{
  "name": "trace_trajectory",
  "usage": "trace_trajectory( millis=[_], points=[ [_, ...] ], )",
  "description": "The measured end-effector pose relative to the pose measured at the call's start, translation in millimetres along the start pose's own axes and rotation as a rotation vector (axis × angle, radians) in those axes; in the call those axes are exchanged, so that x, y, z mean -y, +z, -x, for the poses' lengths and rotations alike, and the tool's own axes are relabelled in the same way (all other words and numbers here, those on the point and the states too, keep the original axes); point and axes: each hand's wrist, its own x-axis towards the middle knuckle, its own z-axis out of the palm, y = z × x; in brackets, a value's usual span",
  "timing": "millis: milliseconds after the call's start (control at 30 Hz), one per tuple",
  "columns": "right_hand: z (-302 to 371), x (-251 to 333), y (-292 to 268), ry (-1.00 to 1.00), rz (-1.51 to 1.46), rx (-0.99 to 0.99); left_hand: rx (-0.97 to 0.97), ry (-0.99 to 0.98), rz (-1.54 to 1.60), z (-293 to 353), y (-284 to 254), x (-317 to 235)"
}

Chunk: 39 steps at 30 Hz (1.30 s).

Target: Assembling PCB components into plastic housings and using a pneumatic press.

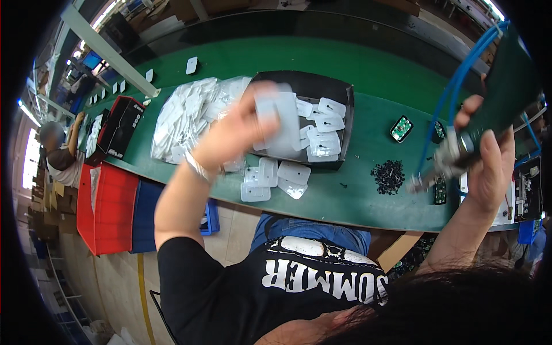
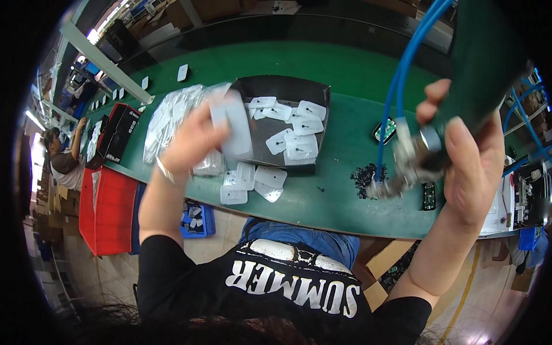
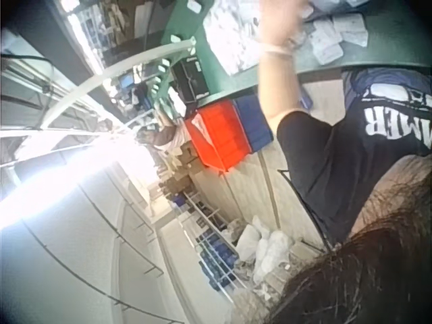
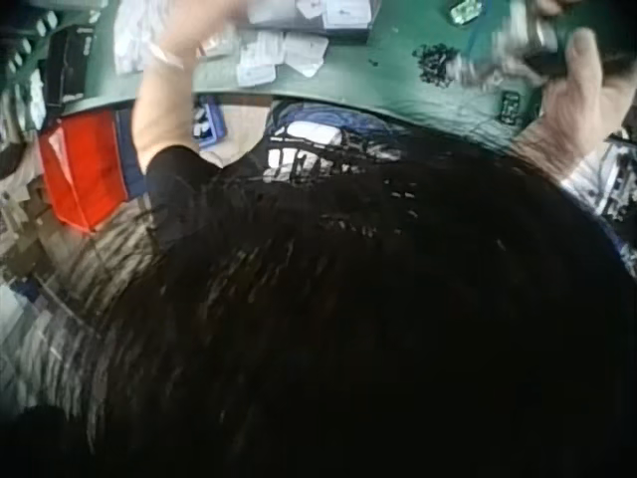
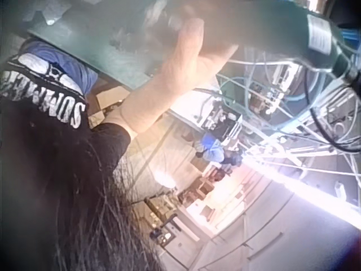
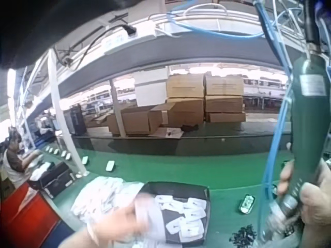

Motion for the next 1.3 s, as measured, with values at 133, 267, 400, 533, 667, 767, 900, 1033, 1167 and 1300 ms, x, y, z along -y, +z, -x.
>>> trace_trajectory(
  millis=[133,267,400,533,667,767,900,1033,1167,1300],
  points=[
    [-22,-7,30,-0.028,0.047,-0.074,-0.297,0.141,-0.450,-138,-94,8],
    [-36,-27,40,-0.038,0.056,-0.084,-0.306,-0.169,-0.875,-235,-155,57],
    [-40,-32,43,-0.058,0.139,-0.164,-0.157,-0.446,-0.712,-270,-172,104],
    [17,-40,13,-0.097,0.280,-0.130,-0.102,-0.517,-0.731,-267,-172,116],
    [49,-125,1,0.428,0.418,-0.205,-0.261,-0.154,-1.372,-247,-194,99],
    [47,-196,-2,0.443,0.855,-0.135,-0.419,-0.026,-1.067,-206,-182,63],
    [26,-239,3,0.465,1.052,-0.115,-0.483,0.071,-0.753,-117,-152,24],
    [15,-231,5,0.528,1.048,-0.046,-0.398,0.085,-0.535,-28,-104,14],
    [37,-246,-33,0.488,0.836,-0.108,-0.126,-0.134,-0.173,42,-33,31],
    [77,-121,-3,0.488,0.585,0.050,0.259,-0.248,0.163,89,24,65]
  ],
)
